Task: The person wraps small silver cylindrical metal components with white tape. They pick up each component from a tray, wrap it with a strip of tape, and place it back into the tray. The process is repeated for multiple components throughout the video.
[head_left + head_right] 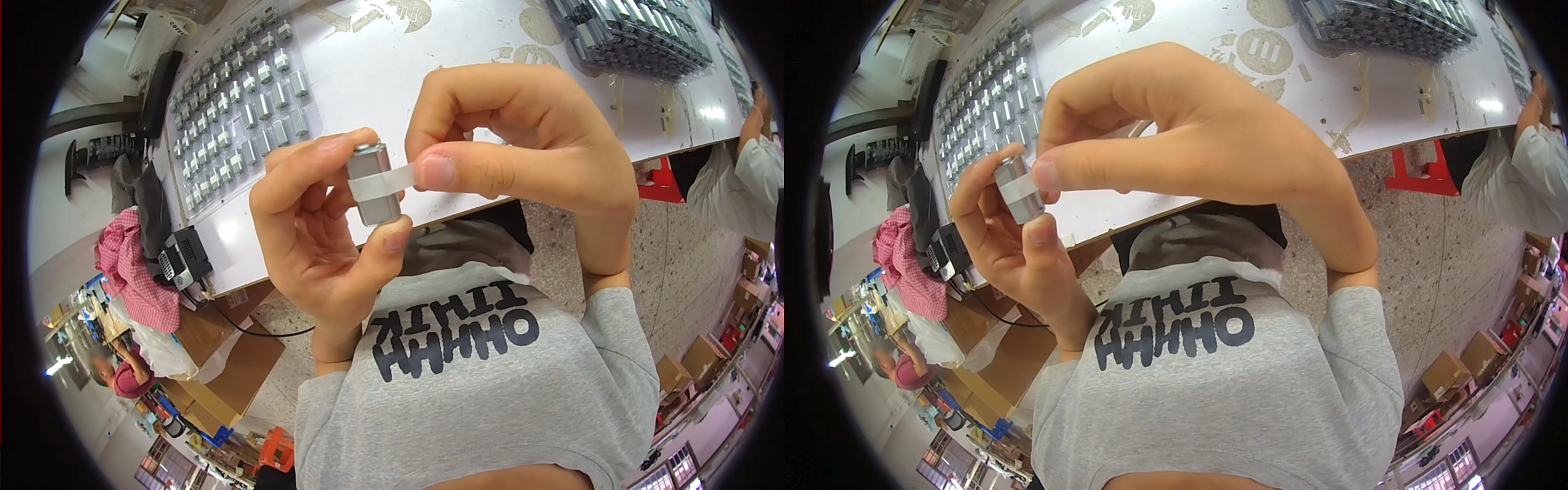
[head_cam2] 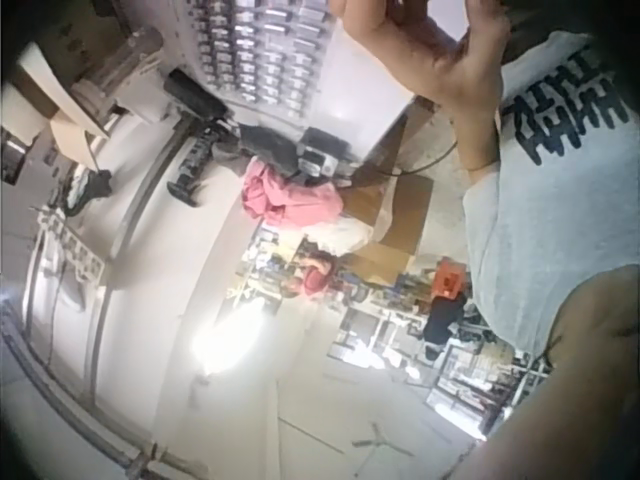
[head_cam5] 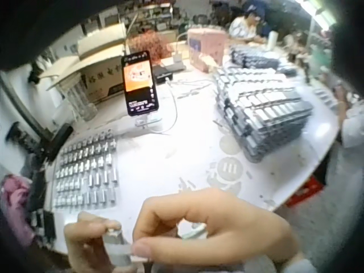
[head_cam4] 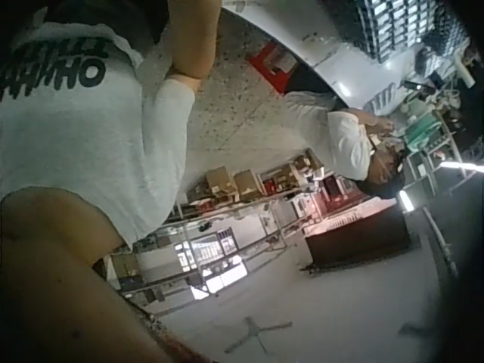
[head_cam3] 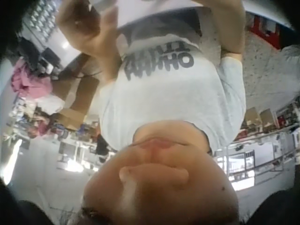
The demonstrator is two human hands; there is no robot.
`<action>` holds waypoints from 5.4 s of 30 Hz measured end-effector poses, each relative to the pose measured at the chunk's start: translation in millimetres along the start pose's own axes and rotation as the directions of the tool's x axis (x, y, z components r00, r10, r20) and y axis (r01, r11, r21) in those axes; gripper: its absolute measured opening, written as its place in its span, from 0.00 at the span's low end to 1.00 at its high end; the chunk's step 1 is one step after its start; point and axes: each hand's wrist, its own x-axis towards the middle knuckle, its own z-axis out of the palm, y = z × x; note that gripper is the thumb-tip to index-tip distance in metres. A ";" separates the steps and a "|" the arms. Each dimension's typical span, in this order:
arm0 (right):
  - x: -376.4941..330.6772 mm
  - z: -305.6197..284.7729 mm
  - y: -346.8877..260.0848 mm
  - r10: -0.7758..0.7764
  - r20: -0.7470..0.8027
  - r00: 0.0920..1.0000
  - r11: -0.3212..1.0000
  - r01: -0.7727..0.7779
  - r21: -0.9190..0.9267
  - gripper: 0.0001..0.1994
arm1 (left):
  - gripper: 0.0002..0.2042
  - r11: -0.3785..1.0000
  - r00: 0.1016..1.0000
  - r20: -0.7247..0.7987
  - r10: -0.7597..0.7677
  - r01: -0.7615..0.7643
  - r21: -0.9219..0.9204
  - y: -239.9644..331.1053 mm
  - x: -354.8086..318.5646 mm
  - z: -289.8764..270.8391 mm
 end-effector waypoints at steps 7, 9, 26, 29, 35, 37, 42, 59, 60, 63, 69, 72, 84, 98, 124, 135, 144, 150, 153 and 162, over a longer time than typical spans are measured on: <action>0.1 8.8 5.4 0.036 -0.034 0.999 0.984 -0.029 0.178 0.05 | 0.27 0.988 0.999 -0.045 0.001 -0.007 -0.155 -1.7 -5.1 9.3; -0.6 8.6 4.4 0.013 -0.030 0.999 0.984 -0.008 0.176 0.05 | 0.27 0.984 0.999 -0.037 0.036 -0.041 -0.173 -3.6 -5.6 8.7; -8.3 13.8 -13.5 0.016 -0.161 0.987 0.979 0.017 0.204 0.05 | 0.26 0.972 0.971 -0.178 0.160 -0.124 0.200 -2.0 2.5 5.5; -5.9 16.5 -11.2 0.000 -0.137 0.991 0.991 0.019 0.133 0.05 | 0.27 0.966 0.978 -0.129 0.163 -0.132 0.224 2.1 2.2 7.5; -4.3 15.0 -14.7 0.093 -0.089 0.992 0.990 -0.082 0.114 0.06 | 0.28 0.922 0.984 -0.038 0.176 -0.151 0.356 2.5 -0.6 3.4; -3.9 15.6 -15.6 0.105 -0.092 0.990 0.988 -0.093 0.127 0.05 | 0.28 0.930 0.984 -0.043 0.172 -0.148 0.336 3.0 -0.6 4.0; -4.4 16.5 -13.7 0.098 -0.099 0.990 0.984 -0.082 0.157 0.05 | 0.28 0.930 0.976 -0.016 0.216 -0.201 0.307 2.1 1.1 5.0; -7.0 13.4 -17.5 0.114 -0.068 0.991 0.988 -0.106 0.112 0.05 | 0.28 0.933 0.973 0.002 0.231 -0.222 0.284 2.6 0.6 6.5; -7.1 13.1 -16.5 0.100 -0.065 0.993 0.991 -0.094 0.096 0.05 | 0.28 0.931 0.972 0.003 0.234 -0.225 0.287 2.7 0.5 6.4; -7.0 13.1 -17.9 0.116 -0.067 0.991 0.989 -0.109 0.099 0.05 | 0.28 0.928 0.973 0.012 0.229 -0.222 0.300 3.5 -0.1 5.6; -6.7 13.4 -18.3 0.125 -0.075 0.989 0.989 -0.119 0.088 0.06 | 0.27 0.926 0.975 0.032 0.222 -0.221 0.306 4.6 -0.1 4.9; -7.9 13.2 -12.8 0.059 -0.092 0.994 0.998 -0.057 0.025 0.07 | 0.27 0.904 0.975 0.064 0.213 -0.221 0.365 7.5 1.1 5.3; 2.0 14.5 3.6 0.014 -0.170 0.985 0.935 -0.073 -0.348 0.08 | 0.37 0.789 0.944 0.316 0.094 -0.265 0.555 15.3 8.3 1.0; -2.5 -4.7 -0.8 0.094 0.008 0.996 0.989 -0.094 0.114 0.06 | 0.26 0.944 0.993 0.012 0.121 -0.119 0.309 -9.4 6.4 0.7; 6.7 11.5 16.5 -0.098 -0.129 0.987 0.995 0.100 0.010 0.10 | 0.18 0.670 0.972 0.165 0.166 -0.234 0.705 9.1 16.9 9.5; 1.1 -4.8 15.2 -0.064 -0.028 0.998 0.994 0.061 -0.094 0.08 | 0.24 0.871 0.981 0.194 0.023 -0.115 0.478 17.3 20.8 -7.2; -1.3 4.4 12.0 -0.075 -0.041 0.996 0.996 0.076 0.049 0.07 | 0.24 0.874 0.987 0.147 0.060 -0.123 0.471 15.7 26.1 -9.2; -2.9 6.1 8.2 -0.047 -0.090 0.995 0.999 0.047 0.004 0.07 | 0.25 0.913 0.999 0.033 0.031 -0.042 0.406 15.8 21.3 -4.3; -3.0 9.7 7.2 -0.043 -0.114 0.993 0.996 0.050 0.067 0.07 | 0.25 0.955 1.000 -0.020 0.016 -0.010 0.296 12.5 15.7 -2.3; -3.3 16.4 20.1 -0.137 -0.039 0.990 0.974 0.142 0.178 0.09 | 0.33 0.988 0.999 -0.030 -0.042 0.046 0.147 -0.9 10.6 16.7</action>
